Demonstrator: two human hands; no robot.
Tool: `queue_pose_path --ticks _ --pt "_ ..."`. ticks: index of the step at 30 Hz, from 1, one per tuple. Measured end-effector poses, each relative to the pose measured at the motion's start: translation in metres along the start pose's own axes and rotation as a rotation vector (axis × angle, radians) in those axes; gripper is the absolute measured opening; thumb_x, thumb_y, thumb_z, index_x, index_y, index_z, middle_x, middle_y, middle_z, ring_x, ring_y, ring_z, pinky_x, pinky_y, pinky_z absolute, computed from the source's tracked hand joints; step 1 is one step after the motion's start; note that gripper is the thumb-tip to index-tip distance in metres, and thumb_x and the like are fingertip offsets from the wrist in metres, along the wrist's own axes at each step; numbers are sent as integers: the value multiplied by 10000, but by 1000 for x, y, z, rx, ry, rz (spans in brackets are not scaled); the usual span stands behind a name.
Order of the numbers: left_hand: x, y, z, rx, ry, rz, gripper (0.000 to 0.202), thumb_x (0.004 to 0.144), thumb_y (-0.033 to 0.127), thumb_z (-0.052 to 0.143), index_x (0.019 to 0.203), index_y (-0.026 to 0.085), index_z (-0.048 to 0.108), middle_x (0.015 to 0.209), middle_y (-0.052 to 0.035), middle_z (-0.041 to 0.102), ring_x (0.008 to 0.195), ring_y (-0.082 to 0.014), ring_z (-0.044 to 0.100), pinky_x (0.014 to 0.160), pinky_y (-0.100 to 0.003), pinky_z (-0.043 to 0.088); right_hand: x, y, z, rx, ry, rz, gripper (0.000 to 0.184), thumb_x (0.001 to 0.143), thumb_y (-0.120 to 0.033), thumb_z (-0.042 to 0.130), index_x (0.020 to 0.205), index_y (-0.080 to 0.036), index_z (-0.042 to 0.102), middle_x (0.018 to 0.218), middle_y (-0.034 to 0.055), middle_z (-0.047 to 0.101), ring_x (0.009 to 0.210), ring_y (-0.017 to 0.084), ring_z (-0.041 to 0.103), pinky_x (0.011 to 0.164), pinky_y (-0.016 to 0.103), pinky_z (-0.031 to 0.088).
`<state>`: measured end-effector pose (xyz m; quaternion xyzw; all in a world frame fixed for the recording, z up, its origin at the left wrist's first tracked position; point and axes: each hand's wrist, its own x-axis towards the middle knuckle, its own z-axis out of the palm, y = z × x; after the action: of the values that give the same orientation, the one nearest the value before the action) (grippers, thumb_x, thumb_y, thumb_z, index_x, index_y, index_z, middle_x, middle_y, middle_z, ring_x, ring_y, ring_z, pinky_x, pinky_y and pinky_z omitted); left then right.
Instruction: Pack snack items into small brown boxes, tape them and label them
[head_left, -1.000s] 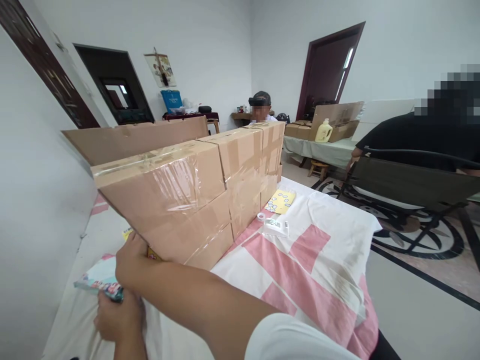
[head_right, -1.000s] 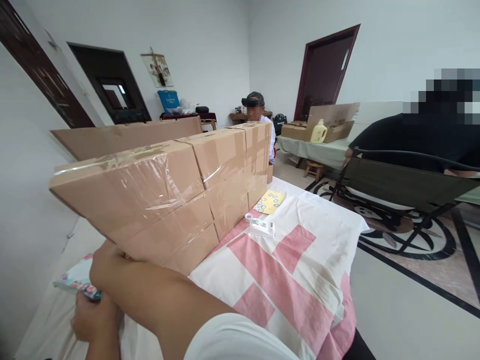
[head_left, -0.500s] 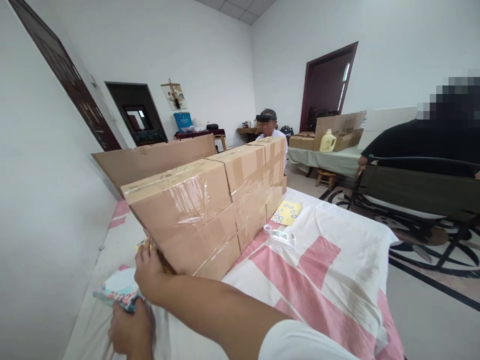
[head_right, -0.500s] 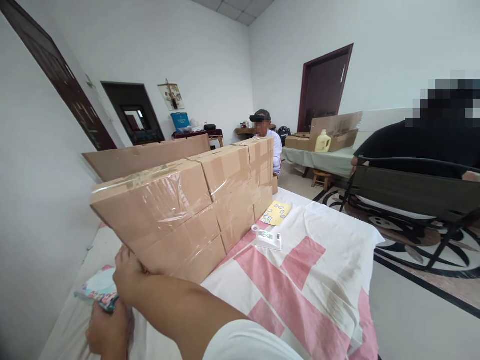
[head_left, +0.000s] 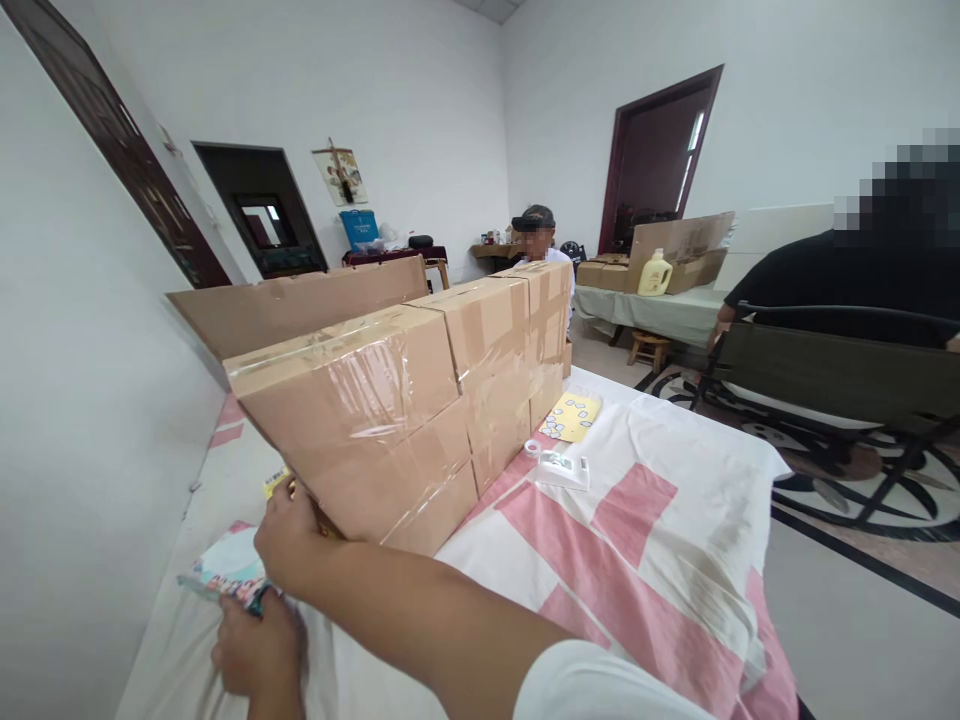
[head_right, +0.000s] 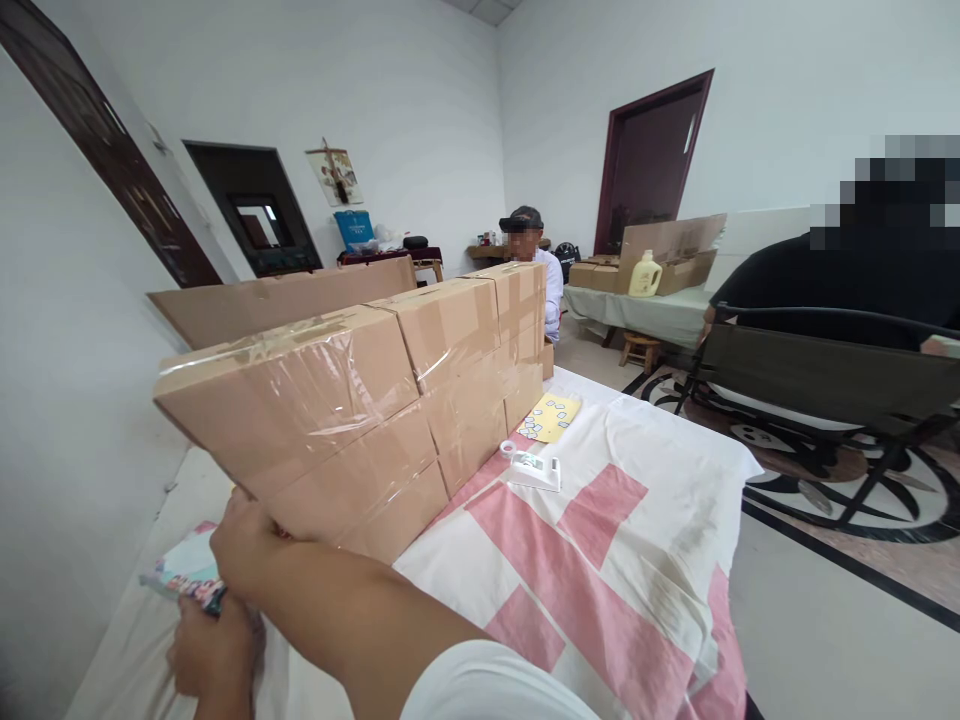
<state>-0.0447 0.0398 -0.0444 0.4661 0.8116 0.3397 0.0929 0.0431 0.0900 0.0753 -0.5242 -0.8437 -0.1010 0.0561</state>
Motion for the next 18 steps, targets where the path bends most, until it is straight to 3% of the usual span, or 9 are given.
queue_pose_path --ticks 2,4,6,9,12,14,16,18 --pt "1 0 0 1 -2 1 759 891 603 417 1497 145 440 1279 -299 637 1153 -527 608 774 -635 531 0 0 -2 -77 -67 32 344 924 -181 597 1228 -63 708 1450 252 559 1413 377 424 992 575 490" --pt "1 1 -1 3 -11 -5 785 889 605 416 1519 136 420 1274 -314 636 1150 -541 606 763 -643 528 -2 0 -4 -88 -50 27 344 931 -192 579 1233 -86 706 1461 231 553 1413 365 421 973 548 502" --pt "0 3 -2 5 -20 -22 810 891 610 410 1547 136 390 1218 -321 660 1119 -551 621 742 -651 527 -8 0 -6 -82 64 33 331 945 -192 552 1219 -86 705 1464 225 540 1397 349 431 979 510 503" --pt "0 5 -2 -7 -22 -47 790 913 577 382 1582 159 337 1148 -311 687 1069 -542 651 736 -665 522 -17 -2 -11 3 343 46 320 936 -221 556 1193 -78 683 1510 212 479 1308 317 491 986 450 499" --pt "1 5 0 -67 -3 -60 701 942 502 352 1572 196 371 1143 -287 701 1052 -512 669 775 -673 516 -19 -5 -22 187 490 179 366 891 -292 610 1207 -109 629 1571 194 403 1252 310 532 955 426 522" --pt "2 5 1 -136 19 -63 651 950 450 356 1552 209 414 1177 -259 706 1078 -484 671 834 -669 513 -11 -5 -31 332 454 320 493 858 -299 645 1309 -117 560 1498 213 485 1228 304 571 948 421 538" --pt "2 4 3 -224 47 -52 618 950 404 371 1533 216 447 1259 -222 693 1147 -443 658 920 -643 507 2 -4 -39 461 307 474 682 800 -266 700 1418 -91 471 1308 226 631 1152 309 637 905 428 566" --pt "2 4 4 -320 77 -27 594 945 364 381 1515 224 475 1354 -175 660 1236 -387 627 1002 -581 499 15 -2 -43 526 135 582 703 745 -199 736 1395 -55 509 1137 234 706 1070 344 687 818 452 598"
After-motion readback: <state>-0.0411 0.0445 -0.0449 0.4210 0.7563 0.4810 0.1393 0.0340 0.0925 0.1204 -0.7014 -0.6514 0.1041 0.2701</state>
